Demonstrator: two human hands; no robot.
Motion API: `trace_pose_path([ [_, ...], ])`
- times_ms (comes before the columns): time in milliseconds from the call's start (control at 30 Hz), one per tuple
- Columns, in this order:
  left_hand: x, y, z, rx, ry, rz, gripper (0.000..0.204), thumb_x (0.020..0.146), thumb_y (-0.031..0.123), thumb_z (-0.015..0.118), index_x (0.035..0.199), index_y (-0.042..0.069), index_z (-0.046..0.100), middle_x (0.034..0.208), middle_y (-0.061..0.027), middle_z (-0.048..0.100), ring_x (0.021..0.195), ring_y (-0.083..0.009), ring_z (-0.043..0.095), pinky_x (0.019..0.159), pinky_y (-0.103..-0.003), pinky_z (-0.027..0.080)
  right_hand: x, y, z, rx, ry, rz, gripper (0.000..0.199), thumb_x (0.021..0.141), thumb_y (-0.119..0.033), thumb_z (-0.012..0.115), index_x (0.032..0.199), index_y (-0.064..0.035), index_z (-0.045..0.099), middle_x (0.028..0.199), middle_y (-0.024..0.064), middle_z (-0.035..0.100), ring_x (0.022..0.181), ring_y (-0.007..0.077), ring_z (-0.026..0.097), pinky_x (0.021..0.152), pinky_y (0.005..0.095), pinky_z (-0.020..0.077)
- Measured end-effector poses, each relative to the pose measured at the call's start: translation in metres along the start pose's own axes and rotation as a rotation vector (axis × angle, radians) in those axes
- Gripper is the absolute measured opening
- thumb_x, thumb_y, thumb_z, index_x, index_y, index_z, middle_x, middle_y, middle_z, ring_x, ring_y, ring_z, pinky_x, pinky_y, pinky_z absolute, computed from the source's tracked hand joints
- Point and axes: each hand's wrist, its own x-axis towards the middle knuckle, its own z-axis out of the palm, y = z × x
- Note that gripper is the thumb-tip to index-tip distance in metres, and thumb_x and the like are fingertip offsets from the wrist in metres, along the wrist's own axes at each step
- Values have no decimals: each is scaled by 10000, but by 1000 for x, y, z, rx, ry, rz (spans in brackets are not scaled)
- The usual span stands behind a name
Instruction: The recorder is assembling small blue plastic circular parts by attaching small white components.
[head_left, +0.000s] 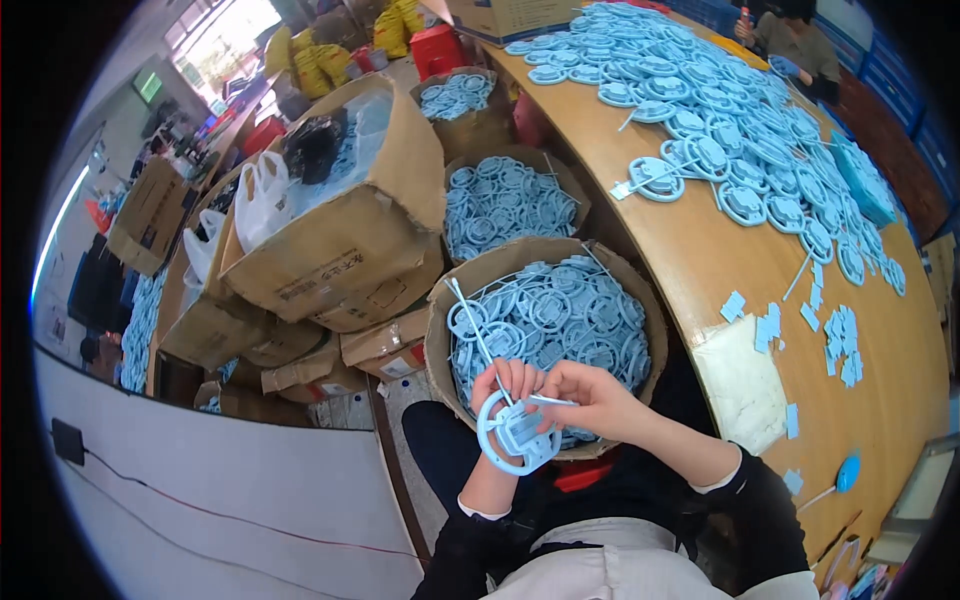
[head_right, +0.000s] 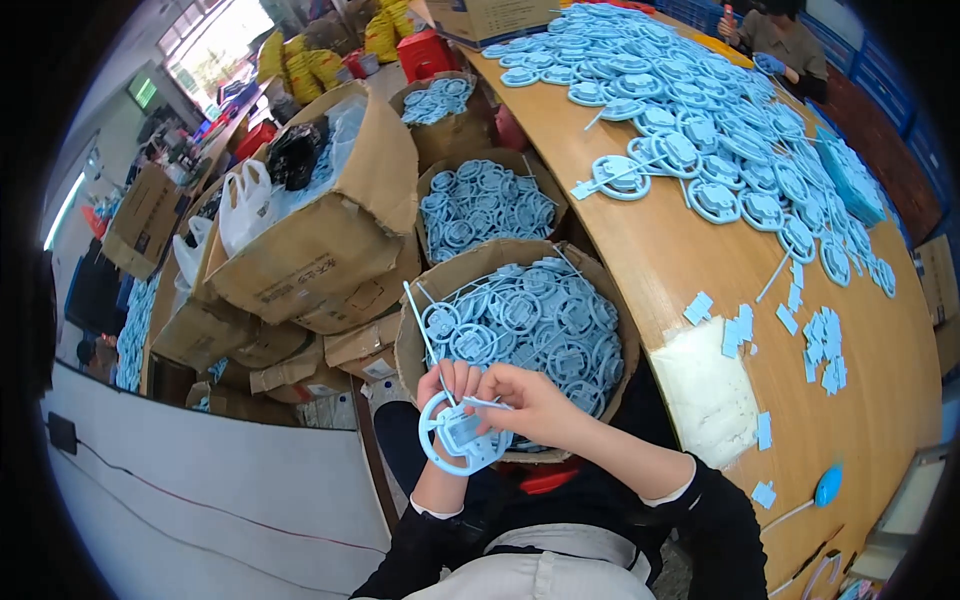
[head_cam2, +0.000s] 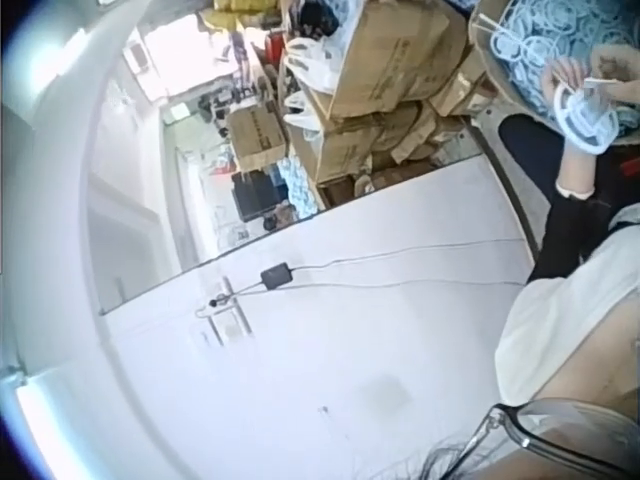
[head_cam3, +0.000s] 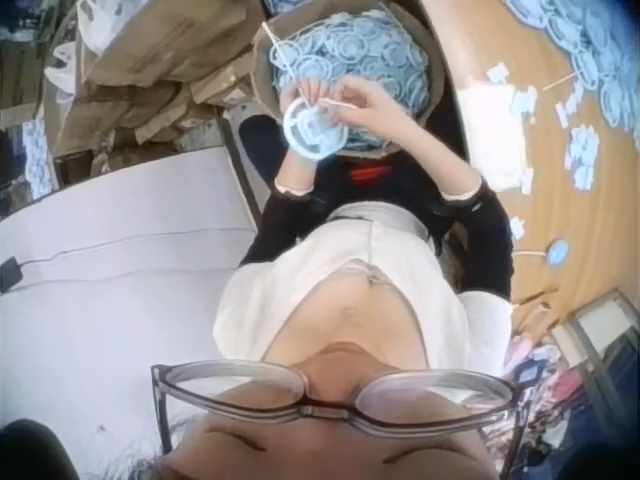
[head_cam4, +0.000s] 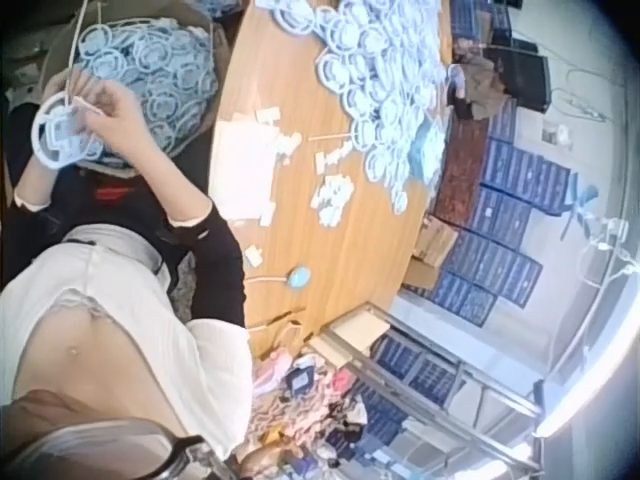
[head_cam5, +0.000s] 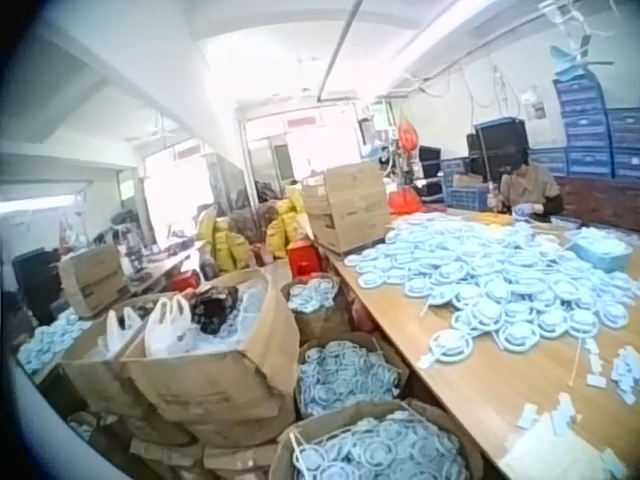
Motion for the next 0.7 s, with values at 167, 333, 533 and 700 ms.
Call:
trace_pose_path([
  [167,-7,2,-13,43,-44,113,293,847,218,373,592,76,400,539,-17,360,560,-121,351,641,-268,342,6,32,-12,-22,6,62,139,822,-124,557,900,-8,560,784,30,553,703,90,561,571,214,430],
  [333,-16,2,-10,141,145,165,317,893,274,371,650,84,442,765,-41,443,795,-153,432,857,-344,356,10,46,-15,54,2,32,87,815,-52,542,888,-4,540,720,21,534,578,87,525,525,203,414],
  [533,-22,8,-21,238,53,98,285,917,342,320,862,121,492,1205,-117,429,1225,-268,299,985,-421,270,12,58,-26,33,-30,96,105,763,-13,604,857,-29,561,768,19,520,585,72,526,493,193,410],
  [700,-22,7,-18,381,33,28,318,914,363,305,1038,115,462,1274,-171,363,1226,-319,289,980,-444,284,12,61,-31,-176,66,-67,85,748,-26,611,827,-31,578,885,70,442,565,99,533,533,210,439],
])
